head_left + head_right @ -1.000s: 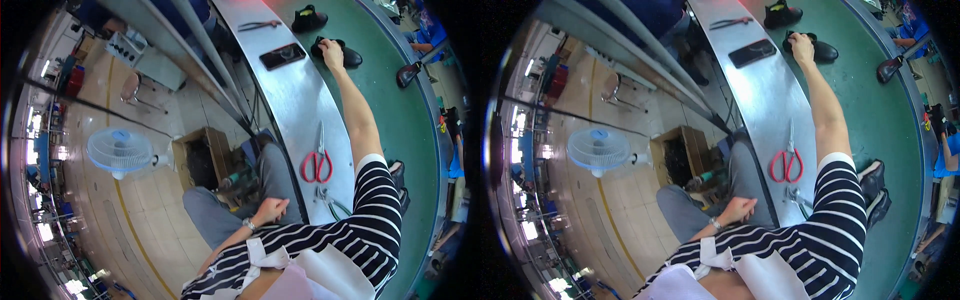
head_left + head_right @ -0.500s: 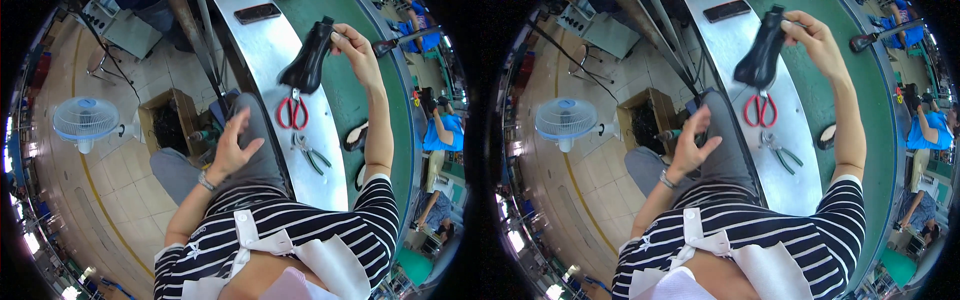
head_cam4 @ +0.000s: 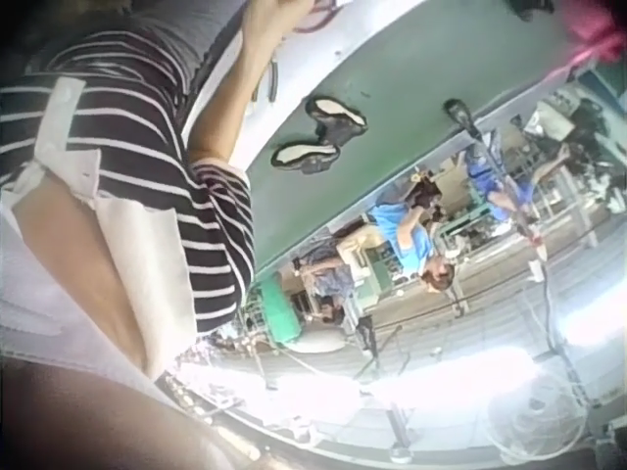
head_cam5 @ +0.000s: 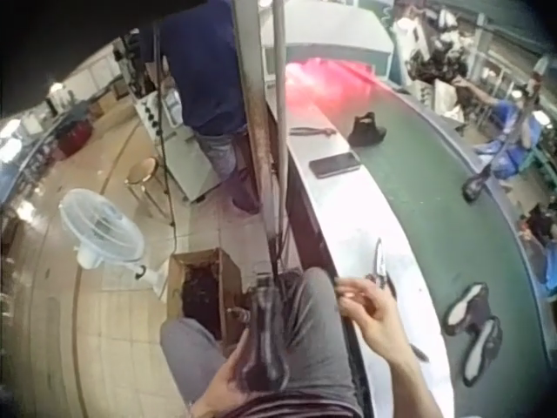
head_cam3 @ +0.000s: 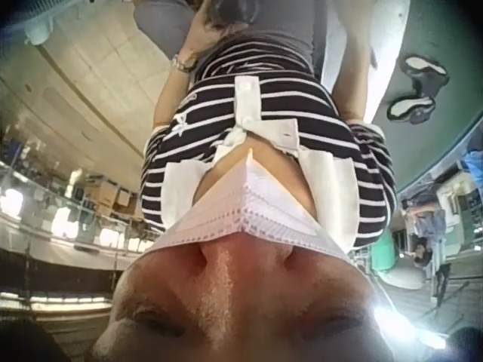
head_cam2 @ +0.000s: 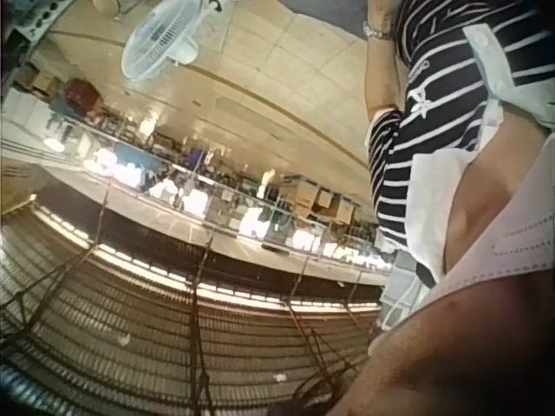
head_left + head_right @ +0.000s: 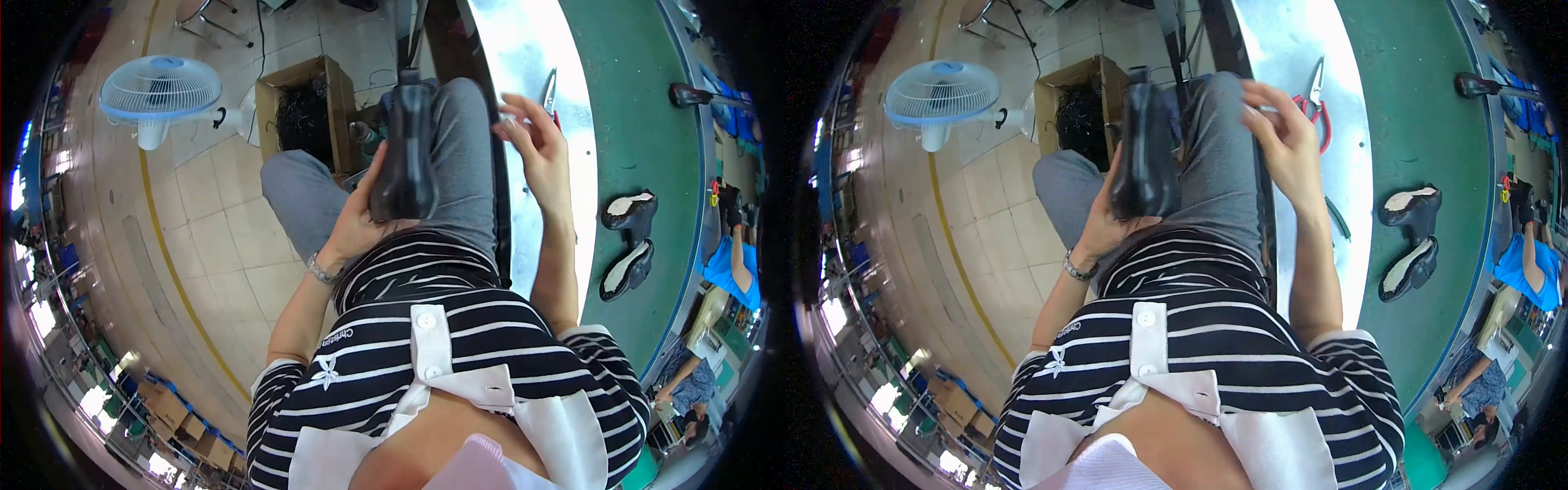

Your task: The person is lasting and trimming a shoe upper on a last using pliers, a hammer, and scissors.

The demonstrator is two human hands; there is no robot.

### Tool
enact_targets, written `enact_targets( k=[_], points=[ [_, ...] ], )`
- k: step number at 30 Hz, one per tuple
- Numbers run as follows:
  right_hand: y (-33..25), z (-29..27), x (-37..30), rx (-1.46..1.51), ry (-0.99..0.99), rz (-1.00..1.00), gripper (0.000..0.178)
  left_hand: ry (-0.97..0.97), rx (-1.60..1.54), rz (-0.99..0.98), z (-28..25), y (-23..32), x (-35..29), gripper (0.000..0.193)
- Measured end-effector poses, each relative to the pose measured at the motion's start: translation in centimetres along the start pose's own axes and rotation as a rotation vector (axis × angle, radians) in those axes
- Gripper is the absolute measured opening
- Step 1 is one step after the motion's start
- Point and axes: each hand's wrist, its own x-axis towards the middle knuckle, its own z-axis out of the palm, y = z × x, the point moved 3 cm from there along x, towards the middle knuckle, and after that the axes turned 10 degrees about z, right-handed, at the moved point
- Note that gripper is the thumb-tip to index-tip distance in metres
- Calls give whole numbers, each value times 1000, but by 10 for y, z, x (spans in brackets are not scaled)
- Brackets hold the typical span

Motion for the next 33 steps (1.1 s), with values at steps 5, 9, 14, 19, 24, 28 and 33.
enact_targets(
  k=[5, 9, 14, 19, 24, 28, 33],
  points=[
    [105, -77, -66, -981, 389, 67, 62, 164, 260, -170, -57, 5, -43, 95],
    [142, -105, -113, -1193, 432, 123, 64, 339, 171, -261, -94, -1, -66, 54],
    [143, -99, -111, -1157, 316, 271, 51, 392, 68, -388, -89, 3, -51, 52],
    [115, -75, -122, -173, 109, 585, 39, 350, 119, -406, -64, 16, -12, 57],
    [37, 5, -87, -114, -240, 504, 38, 336, 265, -406, -68, -3, 11, 66],
    [-9, 51, -54, -61, -420, 387, 58, 277, 397, -474, -62, 1, 17, 81],
    [-45, 101, -21, 83, -694, 557, 61, 408, 385, -11, -73, -10, 45, 82]
  ],
)
